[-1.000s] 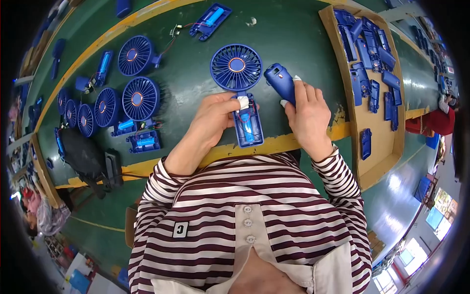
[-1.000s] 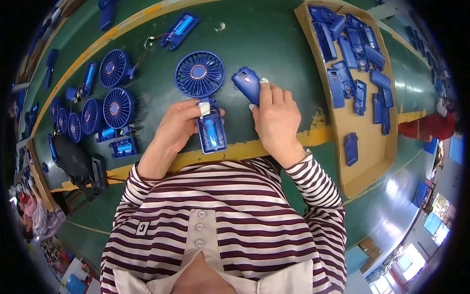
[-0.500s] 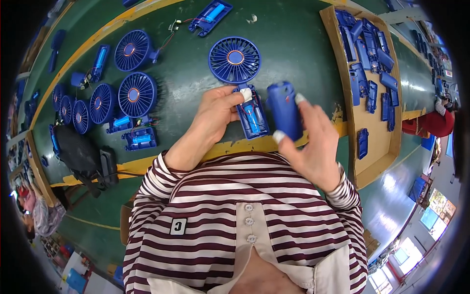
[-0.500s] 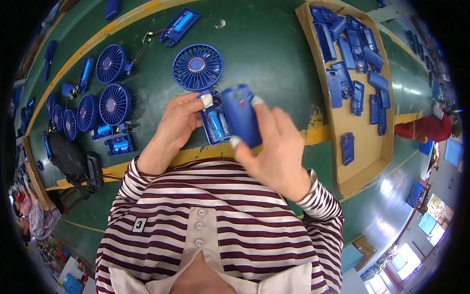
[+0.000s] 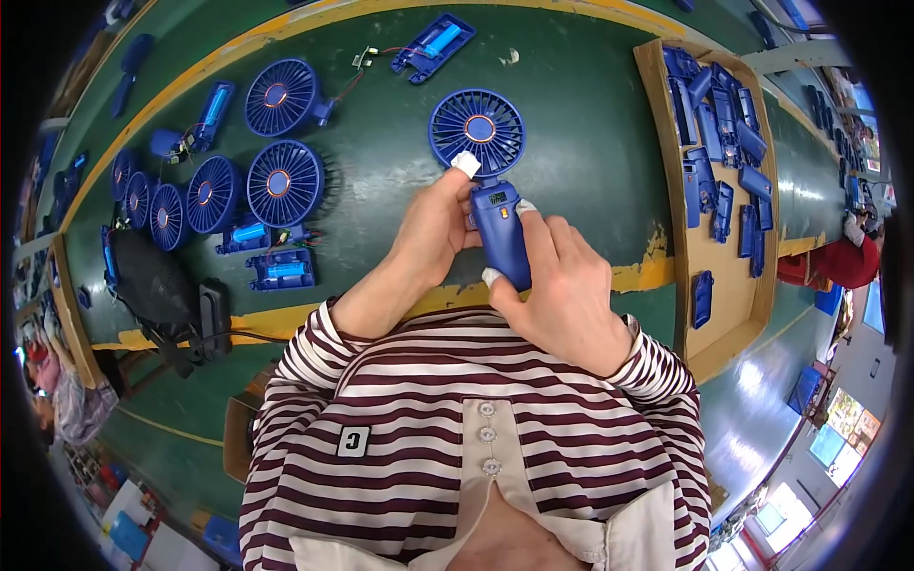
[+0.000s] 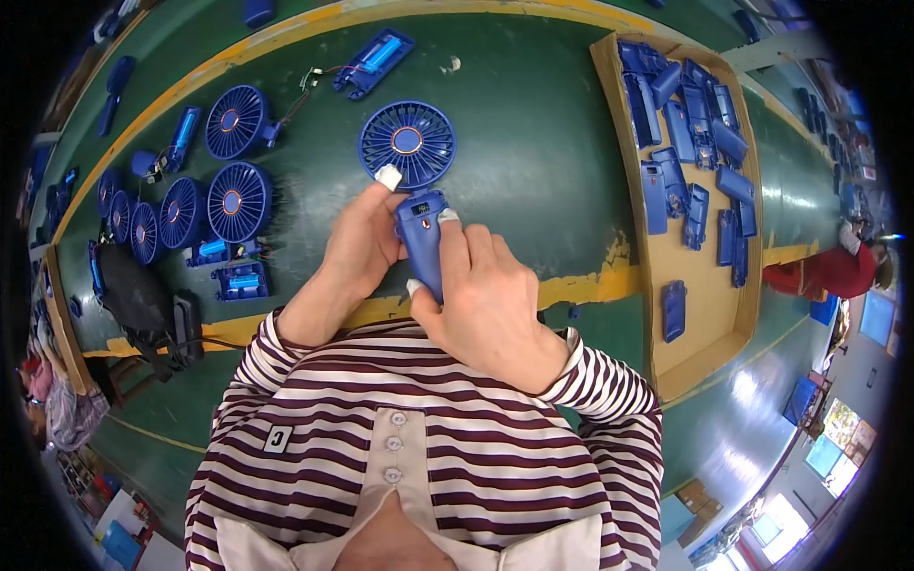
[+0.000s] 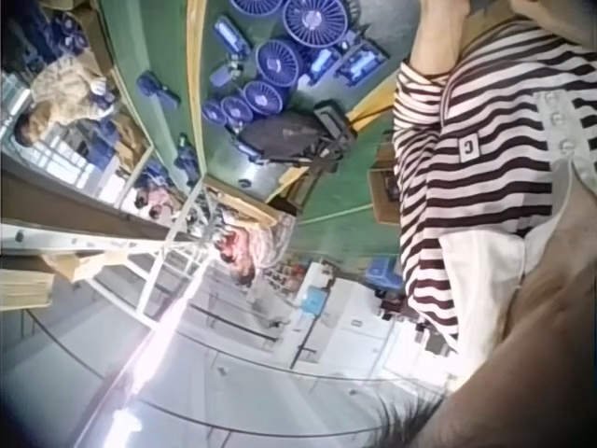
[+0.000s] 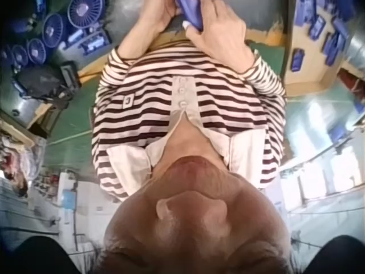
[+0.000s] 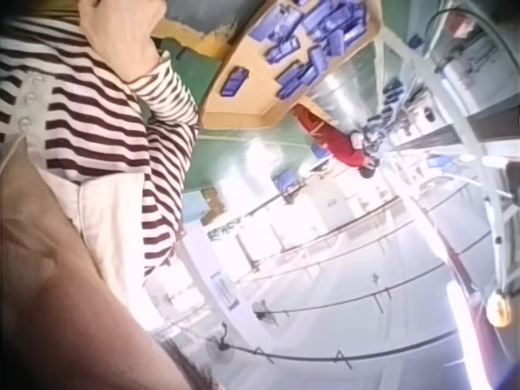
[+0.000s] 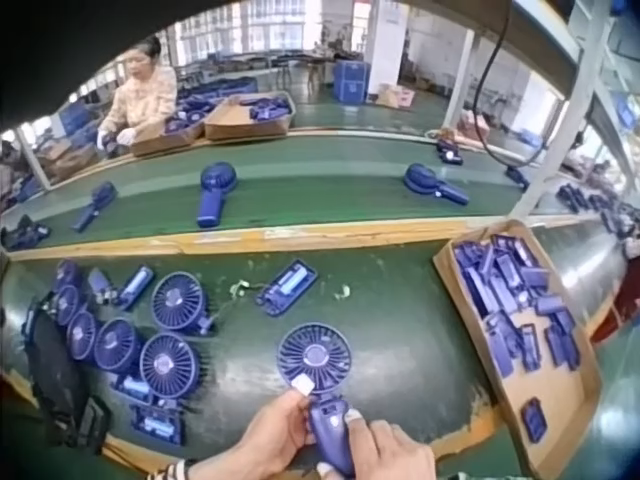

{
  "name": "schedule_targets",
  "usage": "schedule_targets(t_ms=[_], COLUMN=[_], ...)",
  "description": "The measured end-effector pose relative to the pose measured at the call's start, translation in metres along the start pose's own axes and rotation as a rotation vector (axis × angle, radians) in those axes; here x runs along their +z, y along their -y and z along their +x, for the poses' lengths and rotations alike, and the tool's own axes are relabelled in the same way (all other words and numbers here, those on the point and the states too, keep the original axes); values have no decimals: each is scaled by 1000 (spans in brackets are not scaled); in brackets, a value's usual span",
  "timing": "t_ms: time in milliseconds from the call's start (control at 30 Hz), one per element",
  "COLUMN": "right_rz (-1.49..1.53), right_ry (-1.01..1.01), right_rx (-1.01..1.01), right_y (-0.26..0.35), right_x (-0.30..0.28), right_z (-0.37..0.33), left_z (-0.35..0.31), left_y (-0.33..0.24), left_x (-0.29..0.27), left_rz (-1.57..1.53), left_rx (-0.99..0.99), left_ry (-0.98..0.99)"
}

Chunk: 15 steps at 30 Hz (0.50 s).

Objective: The person assembles portable fans by fitting circuit boards and batteries into the handle casings by hand, pressing the outer covers in place, and placing the assembled fans onto the conveyor belt.

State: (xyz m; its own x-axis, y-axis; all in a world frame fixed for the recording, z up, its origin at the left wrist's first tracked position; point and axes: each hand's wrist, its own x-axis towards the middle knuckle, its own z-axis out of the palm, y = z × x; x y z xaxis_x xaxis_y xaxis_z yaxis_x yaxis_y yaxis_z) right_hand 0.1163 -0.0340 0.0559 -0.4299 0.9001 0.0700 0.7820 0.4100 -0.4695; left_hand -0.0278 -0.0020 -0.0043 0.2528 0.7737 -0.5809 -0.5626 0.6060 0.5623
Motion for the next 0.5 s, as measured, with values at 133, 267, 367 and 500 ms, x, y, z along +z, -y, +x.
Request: schedule_targets(t_ms=[133,267,367,500], right_rz=[-47,-43,-43,-48], right_ry=[4,6,-4,14], right_rx=[-14,-18,-28,-10], right_y=[-4,-5,-6,-7], right_x=[6,9,11,12], right_z=[5,7,8,8], left_z=[-2,1,-1,2], left_y=[-2,1,-2,2], left_x=[0,-1,0,-5], left_rz=[5,-1,-20,120], left_rx=[-2,-1,-21,-42], left_ry=[22,8,4,38])
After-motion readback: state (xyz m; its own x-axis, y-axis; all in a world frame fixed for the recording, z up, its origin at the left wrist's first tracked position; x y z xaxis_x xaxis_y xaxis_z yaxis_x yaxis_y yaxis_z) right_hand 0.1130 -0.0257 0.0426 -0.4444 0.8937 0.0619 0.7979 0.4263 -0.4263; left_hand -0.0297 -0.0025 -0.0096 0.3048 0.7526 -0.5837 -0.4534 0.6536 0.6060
